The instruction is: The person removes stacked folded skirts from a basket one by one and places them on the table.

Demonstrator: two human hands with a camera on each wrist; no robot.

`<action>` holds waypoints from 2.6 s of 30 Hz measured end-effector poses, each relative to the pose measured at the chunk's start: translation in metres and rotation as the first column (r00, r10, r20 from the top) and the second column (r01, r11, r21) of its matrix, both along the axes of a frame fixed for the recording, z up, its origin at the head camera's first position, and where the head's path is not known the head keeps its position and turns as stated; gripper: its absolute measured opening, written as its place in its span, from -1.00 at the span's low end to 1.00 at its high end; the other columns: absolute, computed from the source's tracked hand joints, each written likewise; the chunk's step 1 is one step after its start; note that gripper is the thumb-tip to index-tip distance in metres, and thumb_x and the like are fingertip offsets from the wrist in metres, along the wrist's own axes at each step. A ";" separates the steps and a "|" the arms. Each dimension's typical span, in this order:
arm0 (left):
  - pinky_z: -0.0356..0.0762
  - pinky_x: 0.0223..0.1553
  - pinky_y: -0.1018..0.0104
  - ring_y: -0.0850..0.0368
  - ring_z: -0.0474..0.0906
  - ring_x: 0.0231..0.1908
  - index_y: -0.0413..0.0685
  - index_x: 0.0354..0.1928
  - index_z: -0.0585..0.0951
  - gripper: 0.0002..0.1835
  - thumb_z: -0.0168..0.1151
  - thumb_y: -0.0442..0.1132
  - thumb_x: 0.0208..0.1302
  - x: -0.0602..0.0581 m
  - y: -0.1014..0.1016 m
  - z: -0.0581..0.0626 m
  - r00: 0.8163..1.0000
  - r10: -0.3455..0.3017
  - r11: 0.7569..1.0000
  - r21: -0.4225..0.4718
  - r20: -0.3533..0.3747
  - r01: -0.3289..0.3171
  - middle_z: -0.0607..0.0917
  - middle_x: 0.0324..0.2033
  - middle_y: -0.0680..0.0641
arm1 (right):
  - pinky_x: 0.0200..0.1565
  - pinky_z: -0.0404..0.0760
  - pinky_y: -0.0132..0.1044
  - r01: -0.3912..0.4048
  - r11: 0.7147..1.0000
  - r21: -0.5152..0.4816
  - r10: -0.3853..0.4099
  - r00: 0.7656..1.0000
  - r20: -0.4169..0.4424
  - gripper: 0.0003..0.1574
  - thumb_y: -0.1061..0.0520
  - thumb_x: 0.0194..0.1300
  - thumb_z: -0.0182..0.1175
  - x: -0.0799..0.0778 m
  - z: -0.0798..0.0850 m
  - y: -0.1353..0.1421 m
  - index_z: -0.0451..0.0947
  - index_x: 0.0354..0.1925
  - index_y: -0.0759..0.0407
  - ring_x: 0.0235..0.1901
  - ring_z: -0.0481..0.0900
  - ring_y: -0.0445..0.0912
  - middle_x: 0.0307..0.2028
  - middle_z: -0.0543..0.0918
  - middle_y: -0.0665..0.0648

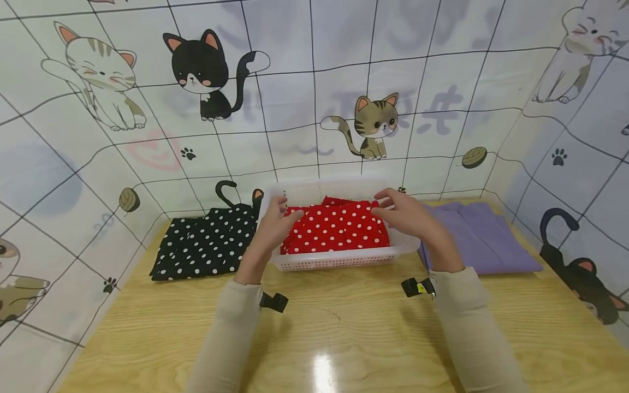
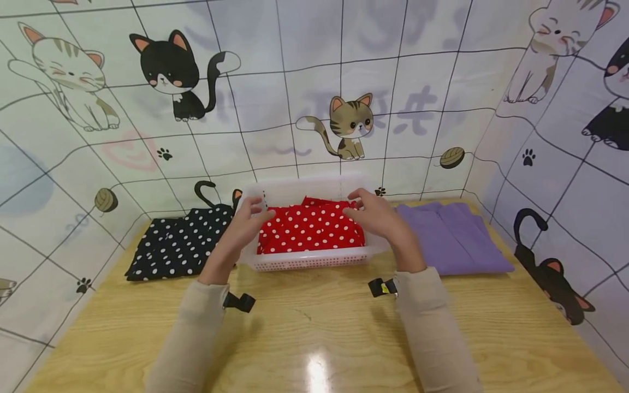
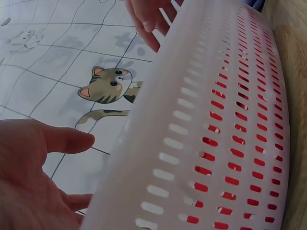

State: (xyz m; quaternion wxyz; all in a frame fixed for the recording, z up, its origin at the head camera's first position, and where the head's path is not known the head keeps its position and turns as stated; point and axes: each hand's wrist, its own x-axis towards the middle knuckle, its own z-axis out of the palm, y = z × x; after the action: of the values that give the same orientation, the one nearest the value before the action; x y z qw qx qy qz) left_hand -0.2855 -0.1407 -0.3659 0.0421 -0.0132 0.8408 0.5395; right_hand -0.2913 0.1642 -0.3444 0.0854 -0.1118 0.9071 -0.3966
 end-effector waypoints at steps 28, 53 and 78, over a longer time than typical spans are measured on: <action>0.33 0.37 -0.39 -0.24 0.21 0.50 0.03 0.58 0.03 -0.12 0.22 0.10 0.40 -0.020 -0.008 -0.018 0.965 -0.074 0.981 0.194 0.250 0.025 0.29 0.49 -0.21 | 0.20 0.59 0.29 0.119 0.982 -0.149 -0.072 0.956 0.284 -0.01 -0.08 0.51 0.07 -0.016 -0.030 -0.019 -0.19 0.59 0.28 0.42 0.29 0.35 0.45 0.19 0.43; 0.44 0.41 -0.13 -0.20 0.37 0.37 -0.05 0.50 0.19 -0.14 0.36 0.03 0.29 -0.048 -0.004 -0.025 0.883 0.004 0.949 0.278 0.469 -0.151 0.39 0.41 -0.17 | 0.33 0.49 0.23 0.135 0.990 -0.046 -0.114 0.940 0.321 -0.02 -0.02 0.46 0.12 -0.037 -0.047 -0.033 -0.12 0.60 0.21 0.40 0.26 0.29 0.48 0.18 0.39; 0.75 -0.05 0.28 -0.03 0.60 0.14 -0.13 0.42 0.45 -0.47 0.16 -0.24 0.44 -0.052 -0.004 -0.026 0.933 -0.120 0.970 0.241 0.338 0.037 0.55 0.32 -0.15 | -0.18 0.72 -0.37 0.192 0.940 -0.283 -0.078 0.926 0.370 -0.33 0.16 0.51 -0.09 -0.047 -0.045 -0.026 0.26 0.50 0.34 0.10 0.53 0.06 0.45 0.30 0.39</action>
State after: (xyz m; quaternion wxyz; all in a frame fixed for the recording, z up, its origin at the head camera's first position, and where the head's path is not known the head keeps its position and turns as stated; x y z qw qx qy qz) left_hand -0.3379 -0.1445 -0.3922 0.2139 -0.0701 0.7514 0.6203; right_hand -0.3378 0.1385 -0.3891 0.2003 0.0127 0.8075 -0.5546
